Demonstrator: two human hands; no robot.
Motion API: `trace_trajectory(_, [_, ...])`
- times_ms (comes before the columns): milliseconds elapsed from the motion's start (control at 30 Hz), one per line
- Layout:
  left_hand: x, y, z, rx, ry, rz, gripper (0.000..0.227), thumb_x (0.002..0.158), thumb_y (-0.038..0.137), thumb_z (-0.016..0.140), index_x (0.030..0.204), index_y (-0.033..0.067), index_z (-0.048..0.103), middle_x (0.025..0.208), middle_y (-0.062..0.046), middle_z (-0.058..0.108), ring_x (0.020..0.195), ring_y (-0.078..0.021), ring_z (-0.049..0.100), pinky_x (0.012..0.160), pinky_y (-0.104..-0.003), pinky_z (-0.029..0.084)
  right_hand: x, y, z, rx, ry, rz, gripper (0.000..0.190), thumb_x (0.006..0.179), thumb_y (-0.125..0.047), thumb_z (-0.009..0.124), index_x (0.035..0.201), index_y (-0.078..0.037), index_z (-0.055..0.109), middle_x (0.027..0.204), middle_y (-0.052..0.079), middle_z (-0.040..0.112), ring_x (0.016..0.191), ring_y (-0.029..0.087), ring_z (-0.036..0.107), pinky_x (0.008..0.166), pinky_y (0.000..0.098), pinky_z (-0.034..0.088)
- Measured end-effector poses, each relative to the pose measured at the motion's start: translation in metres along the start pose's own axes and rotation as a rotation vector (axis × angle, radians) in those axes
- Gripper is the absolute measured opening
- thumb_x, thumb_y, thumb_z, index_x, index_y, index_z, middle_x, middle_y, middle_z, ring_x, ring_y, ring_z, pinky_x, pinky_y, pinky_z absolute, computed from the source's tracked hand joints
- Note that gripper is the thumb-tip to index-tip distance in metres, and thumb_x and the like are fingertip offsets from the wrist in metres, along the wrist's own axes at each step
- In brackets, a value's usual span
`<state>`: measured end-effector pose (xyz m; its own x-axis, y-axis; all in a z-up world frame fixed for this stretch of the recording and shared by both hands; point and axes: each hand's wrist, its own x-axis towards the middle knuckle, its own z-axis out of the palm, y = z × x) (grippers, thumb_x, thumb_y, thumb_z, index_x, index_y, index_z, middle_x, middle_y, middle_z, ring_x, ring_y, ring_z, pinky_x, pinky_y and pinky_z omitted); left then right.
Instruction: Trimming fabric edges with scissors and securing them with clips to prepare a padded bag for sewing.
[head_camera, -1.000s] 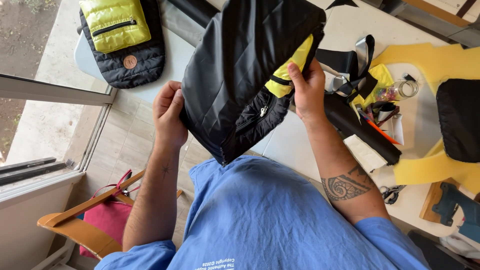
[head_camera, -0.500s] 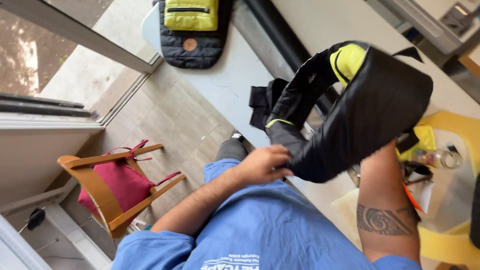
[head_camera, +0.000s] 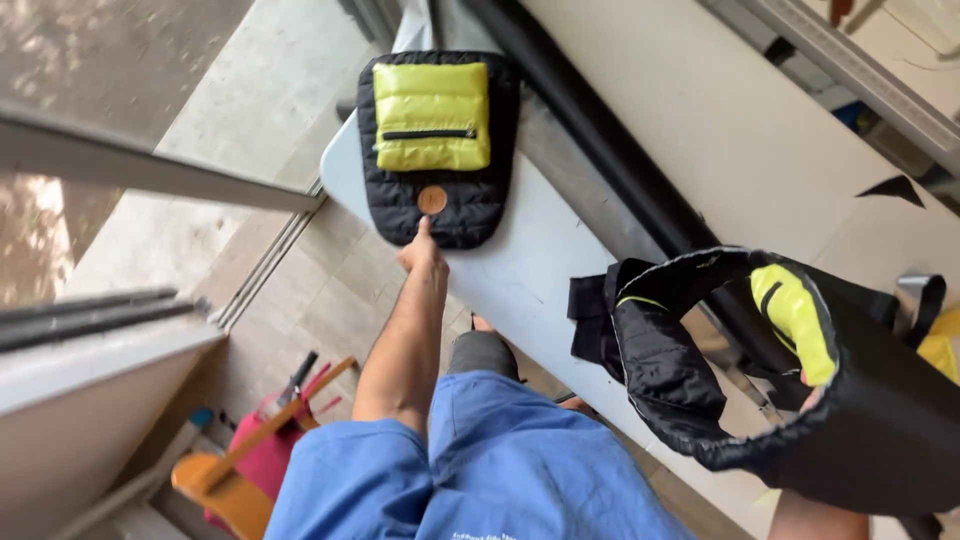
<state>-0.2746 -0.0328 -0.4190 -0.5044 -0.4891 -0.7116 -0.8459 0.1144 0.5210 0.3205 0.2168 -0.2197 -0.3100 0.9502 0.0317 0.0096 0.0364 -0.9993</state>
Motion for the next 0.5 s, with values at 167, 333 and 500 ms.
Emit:
trace_trajectory(167, [0.019, 0.021, -0.007, -0.115, 0.121, 0.052, 0.059, 0.064, 0.018, 0.090, 0.112, 0.0000, 0.061, 0.109, -0.014, 0.071, 0.089, -0.0241, 0.071, 0.072, -0.043, 0.060, -0.050, -0.034, 0.026, 0.036, 0.182, 0.139, 0.050, 0.096, -0.057, 0.061, 0.130, -0.022, 0.068, 0.111, 0.002, 0.072, 0.098, 0.017, 0.069, 0.100, 0.0370, 0.057])
trace_trajectory(333, [0.052, 0.062, -0.048, -0.465, -0.021, 0.689, 0.037, 0.081, 0.007, 0.080, 0.110, 0.0064, 0.057, 0.105, -0.012, 0.070, 0.087, -0.0205, 0.068, 0.080, -0.040, 0.064, -0.071, -0.097, 0.036, 0.456, 0.358, 0.113, 0.024, 0.088, -0.044, 0.084, 0.099, -0.028, 0.071, 0.071, -0.013, 0.059, 0.076, 0.000, 0.056, 0.072, 0.0193, 0.041])
trace_trajectory(500, [0.008, 0.175, -0.132, 0.031, -0.104, 1.828, 0.030, 0.084, -0.007, 0.075, 0.103, -0.0040, 0.052, 0.092, -0.018, 0.059, 0.076, -0.0318, 0.055, 0.065, -0.043, 0.047, -0.093, -0.089, 0.008, 0.717, 0.324, 0.035, 0.024, 0.091, -0.046, 0.081, 0.092, -0.023, 0.073, 0.080, -0.013, 0.066, 0.074, 0.004, 0.059, 0.074, 0.0163, 0.046])
